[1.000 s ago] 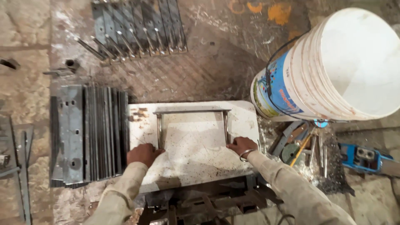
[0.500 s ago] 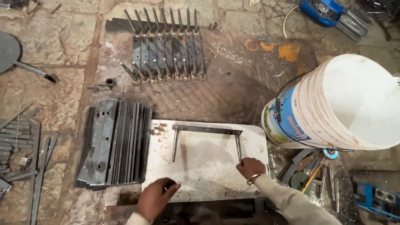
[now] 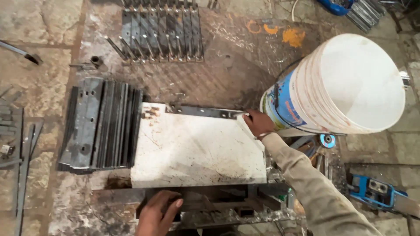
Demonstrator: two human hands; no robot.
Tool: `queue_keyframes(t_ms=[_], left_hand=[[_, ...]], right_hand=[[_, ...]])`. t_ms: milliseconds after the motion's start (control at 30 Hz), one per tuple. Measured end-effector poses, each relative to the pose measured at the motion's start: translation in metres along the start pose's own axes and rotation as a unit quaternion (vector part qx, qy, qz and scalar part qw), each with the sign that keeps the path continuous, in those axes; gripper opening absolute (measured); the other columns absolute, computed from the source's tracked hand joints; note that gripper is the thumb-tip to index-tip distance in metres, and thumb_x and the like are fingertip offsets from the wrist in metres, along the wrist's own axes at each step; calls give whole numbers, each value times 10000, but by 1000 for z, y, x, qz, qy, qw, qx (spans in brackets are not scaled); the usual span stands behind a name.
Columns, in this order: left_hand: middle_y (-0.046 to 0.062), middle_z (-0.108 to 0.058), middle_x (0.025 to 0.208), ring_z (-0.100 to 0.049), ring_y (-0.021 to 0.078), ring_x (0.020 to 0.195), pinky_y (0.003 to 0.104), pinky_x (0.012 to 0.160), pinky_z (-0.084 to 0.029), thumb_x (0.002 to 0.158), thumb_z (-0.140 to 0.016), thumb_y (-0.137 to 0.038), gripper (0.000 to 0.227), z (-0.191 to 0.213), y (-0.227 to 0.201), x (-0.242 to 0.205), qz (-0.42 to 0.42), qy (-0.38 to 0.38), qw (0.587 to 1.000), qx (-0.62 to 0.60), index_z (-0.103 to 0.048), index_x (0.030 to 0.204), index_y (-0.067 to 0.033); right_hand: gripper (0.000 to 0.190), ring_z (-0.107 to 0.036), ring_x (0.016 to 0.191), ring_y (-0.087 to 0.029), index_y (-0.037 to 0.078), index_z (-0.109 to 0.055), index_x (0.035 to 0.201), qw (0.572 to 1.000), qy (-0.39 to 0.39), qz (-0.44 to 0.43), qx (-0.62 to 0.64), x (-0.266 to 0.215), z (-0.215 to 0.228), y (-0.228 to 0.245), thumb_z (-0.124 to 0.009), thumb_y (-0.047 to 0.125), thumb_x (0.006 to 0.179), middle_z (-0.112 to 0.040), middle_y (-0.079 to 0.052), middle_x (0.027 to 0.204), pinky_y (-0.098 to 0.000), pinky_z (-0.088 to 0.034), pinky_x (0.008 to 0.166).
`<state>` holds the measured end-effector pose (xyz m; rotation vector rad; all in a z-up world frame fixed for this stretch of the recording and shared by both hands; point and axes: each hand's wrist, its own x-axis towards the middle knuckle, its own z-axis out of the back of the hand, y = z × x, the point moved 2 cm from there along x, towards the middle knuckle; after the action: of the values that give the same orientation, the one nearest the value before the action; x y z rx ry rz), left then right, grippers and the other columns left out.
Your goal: The user is welding and assembling metal components and brackets on a workshop table.
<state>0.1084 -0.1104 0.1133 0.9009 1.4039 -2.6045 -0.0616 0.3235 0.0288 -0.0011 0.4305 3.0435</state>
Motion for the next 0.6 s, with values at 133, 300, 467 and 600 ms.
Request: queue_keyframes(t_ms=[133, 300, 467, 600], left_hand=[[112, -762, 1040, -770, 248, 1005, 387, 799, -612, 895, -665, -362, 352, -15, 6, -14, 44, -17, 999, -6, -760, 1115, -104], [126, -759, 1016, -765, 264, 979, 388, 839, -603, 892, -666, -365, 356, -36, 3, -26, 14, -57, 998, 18, -754, 1108, -97], [144, -737, 1033, -707, 313, 1040, 438, 924, -537, 918, -649, -380, 357, -43, -13, -27, -64, -116, 986, 101, -747, 1061, -68], [126, -728, 1056, -707, 307, 1052, 445, 966, -530, 927, -604, -440, 397, -44, 0, -18, -44, -126, 979, 150, -751, 1060, -96]], right_hand=[[363, -701, 886, -369, 156, -685, 1235, 998, -20, 34, 43, 3, -10, -14, -657, 394, 962, -750, -144, 958, -499, -536, 750], [356, -704, 894, -355, 150, -720, 1193, 992, -19, 80, 99, 17, -8, -11, -681, 383, 926, -751, -133, 991, -466, -547, 732], [337, -711, 893, -340, 135, -742, 1103, 984, -21, 122, 129, 22, -10, -16, -693, 416, 925, -748, -115, 1021, -441, -552, 741], [315, -691, 876, -350, 125, -746, 1026, 981, 1, 178, 72, 11, 30, 9, -687, 429, 968, -736, -128, 982, -461, -522, 727]])
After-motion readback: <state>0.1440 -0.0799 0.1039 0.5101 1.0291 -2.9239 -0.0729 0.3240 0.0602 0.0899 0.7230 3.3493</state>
